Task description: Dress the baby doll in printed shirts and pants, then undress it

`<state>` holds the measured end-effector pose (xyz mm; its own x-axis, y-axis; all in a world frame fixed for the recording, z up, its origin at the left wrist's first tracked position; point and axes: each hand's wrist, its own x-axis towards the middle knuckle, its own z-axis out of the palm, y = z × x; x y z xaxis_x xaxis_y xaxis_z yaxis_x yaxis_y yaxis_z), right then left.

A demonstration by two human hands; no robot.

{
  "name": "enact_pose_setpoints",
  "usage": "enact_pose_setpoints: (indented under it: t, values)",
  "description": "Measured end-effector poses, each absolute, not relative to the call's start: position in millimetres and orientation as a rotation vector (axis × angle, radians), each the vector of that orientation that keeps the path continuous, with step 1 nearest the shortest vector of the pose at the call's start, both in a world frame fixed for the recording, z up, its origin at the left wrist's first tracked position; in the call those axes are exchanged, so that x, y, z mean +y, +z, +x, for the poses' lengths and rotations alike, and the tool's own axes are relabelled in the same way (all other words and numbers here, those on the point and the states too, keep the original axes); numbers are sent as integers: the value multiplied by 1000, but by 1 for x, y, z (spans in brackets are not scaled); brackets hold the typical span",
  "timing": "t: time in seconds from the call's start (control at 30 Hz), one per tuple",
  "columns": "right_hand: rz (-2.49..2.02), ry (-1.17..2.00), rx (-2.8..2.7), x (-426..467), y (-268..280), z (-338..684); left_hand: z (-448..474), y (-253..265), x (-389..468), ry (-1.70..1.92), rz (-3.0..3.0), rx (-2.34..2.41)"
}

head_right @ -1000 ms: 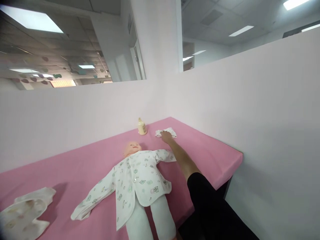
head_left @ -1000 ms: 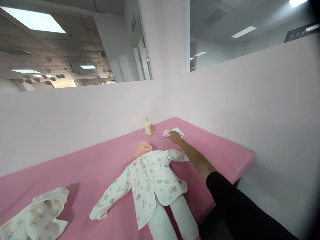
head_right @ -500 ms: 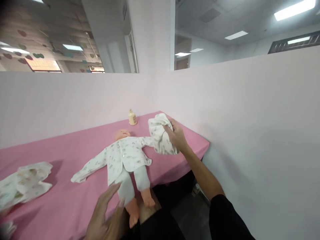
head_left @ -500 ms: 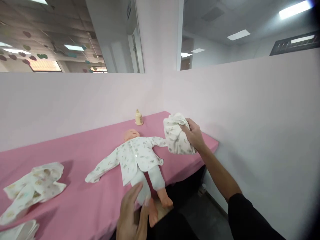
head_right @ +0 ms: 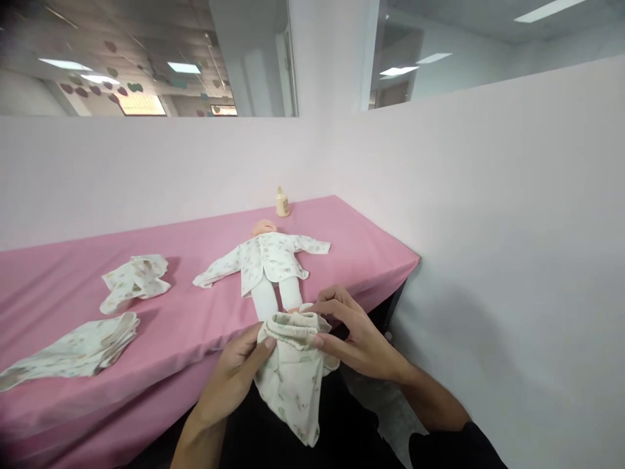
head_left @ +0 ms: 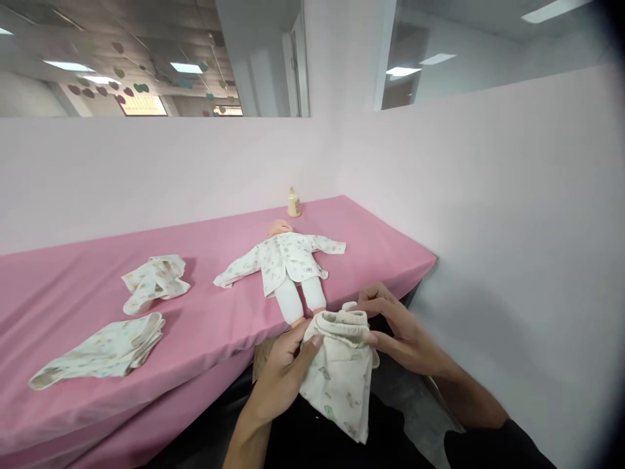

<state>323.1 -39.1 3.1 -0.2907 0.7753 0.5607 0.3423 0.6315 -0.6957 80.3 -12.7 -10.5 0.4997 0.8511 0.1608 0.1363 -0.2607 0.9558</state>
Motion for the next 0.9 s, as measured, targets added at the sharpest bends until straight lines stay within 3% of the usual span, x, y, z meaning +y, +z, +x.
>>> enact_pose_setpoints:
  t: [0.23, 0.37, 0.7, 0.9]
  values:
    - [-1011, 660, -1688, -36, -9, 312, 55, -44, -4, 913, 1493, 836]
    - [-945, 794, -1958, -39, -10, 303, 49, -49, -5, 969, 1447, 772]
    - [-946, 1111, -1922, -52, -25, 270, 60, -35, -20, 1100, 1758, 1116]
    - [-1074, 1057, -1685, -50, -43, 260, 51, -53, -35, 1142, 1720, 1313]
